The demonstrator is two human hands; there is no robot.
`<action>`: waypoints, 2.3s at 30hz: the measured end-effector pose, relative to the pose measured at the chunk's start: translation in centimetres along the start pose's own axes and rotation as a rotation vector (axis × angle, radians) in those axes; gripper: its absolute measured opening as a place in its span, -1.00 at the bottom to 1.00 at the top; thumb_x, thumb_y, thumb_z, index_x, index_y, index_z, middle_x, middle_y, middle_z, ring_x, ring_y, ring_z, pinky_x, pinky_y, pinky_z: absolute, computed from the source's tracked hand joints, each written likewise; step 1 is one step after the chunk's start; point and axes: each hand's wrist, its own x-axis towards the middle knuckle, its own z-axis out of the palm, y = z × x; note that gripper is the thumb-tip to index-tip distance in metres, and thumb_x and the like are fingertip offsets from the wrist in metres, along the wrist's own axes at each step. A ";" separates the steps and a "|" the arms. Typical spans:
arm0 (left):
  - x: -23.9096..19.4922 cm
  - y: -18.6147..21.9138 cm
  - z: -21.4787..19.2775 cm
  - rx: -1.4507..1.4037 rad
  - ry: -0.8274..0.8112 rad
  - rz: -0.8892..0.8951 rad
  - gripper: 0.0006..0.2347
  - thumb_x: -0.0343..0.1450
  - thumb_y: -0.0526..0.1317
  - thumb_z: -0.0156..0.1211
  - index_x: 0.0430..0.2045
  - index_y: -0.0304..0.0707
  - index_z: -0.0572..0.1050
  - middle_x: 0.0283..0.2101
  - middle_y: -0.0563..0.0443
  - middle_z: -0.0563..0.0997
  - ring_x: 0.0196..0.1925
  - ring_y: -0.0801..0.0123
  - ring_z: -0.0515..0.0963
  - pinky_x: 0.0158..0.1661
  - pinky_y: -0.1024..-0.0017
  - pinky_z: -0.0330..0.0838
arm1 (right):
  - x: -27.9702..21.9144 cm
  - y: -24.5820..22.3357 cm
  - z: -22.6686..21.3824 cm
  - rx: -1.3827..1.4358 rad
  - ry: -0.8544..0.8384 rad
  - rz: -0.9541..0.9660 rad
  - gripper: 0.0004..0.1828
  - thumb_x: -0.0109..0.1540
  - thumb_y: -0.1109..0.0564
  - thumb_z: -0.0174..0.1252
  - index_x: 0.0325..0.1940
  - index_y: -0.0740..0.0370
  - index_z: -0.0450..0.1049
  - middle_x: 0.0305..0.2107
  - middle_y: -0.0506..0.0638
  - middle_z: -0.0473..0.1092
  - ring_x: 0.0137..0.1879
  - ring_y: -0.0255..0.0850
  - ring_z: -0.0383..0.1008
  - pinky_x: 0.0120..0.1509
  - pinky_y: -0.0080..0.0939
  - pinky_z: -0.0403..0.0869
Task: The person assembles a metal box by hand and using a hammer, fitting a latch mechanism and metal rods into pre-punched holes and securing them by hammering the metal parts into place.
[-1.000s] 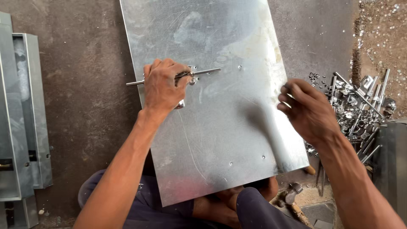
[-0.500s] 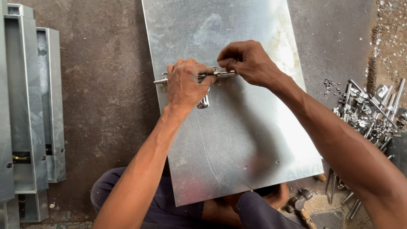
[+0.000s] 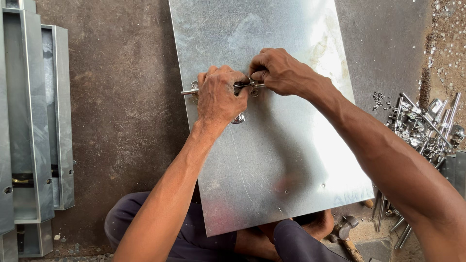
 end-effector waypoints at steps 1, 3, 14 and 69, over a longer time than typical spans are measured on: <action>0.0 -0.1 0.1 0.002 0.001 0.003 -0.84 0.25 -0.18 0.48 -0.35 -0.07 0.72 -0.36 0.10 0.63 -0.24 0.34 0.48 -0.03 0.22 0.23 | 0.0 0.0 0.0 0.007 0.003 -0.008 -0.81 0.28 0.11 0.16 -0.19 0.25 0.62 -0.24 0.08 0.46 -0.21 -0.12 0.48 -0.07 -0.12 0.52; 0.0 -0.2 0.2 0.001 0.006 0.010 -0.83 0.25 -0.18 0.48 -0.33 -0.08 0.72 -0.36 0.10 0.64 -0.24 0.34 0.48 -0.03 0.21 0.23 | 0.1 0.0 0.0 0.011 -0.011 0.003 -0.81 0.28 0.13 0.15 -0.15 0.26 0.62 -0.26 0.08 0.50 -0.22 -0.11 0.52 -0.10 -0.12 0.54; -1.5 3.4 -2.8 -0.782 -0.069 -0.602 -0.83 0.40 -0.16 0.27 -0.21 -0.16 0.65 -0.38 0.01 0.70 -0.35 0.32 0.62 -0.32 0.30 0.46 | -4.3 -0.8 -0.5 0.647 0.392 -0.276 -0.51 0.43 0.48 -0.02 0.43 0.37 0.14 0.22 0.31 0.41 0.34 0.03 0.53 0.43 -0.08 0.49; -5.7 -1.1 -3.1 -0.135 0.540 -0.003 -0.71 0.43 -0.26 0.33 0.04 -0.14 0.55 0.11 0.01 0.54 0.22 0.20 0.46 0.29 0.18 0.34 | -5.7 -3.0 3.6 0.711 0.445 0.385 -0.81 0.17 0.18 0.37 -0.23 0.37 0.65 -0.57 0.09 0.56 -0.60 -0.34 0.48 -0.56 -0.43 0.44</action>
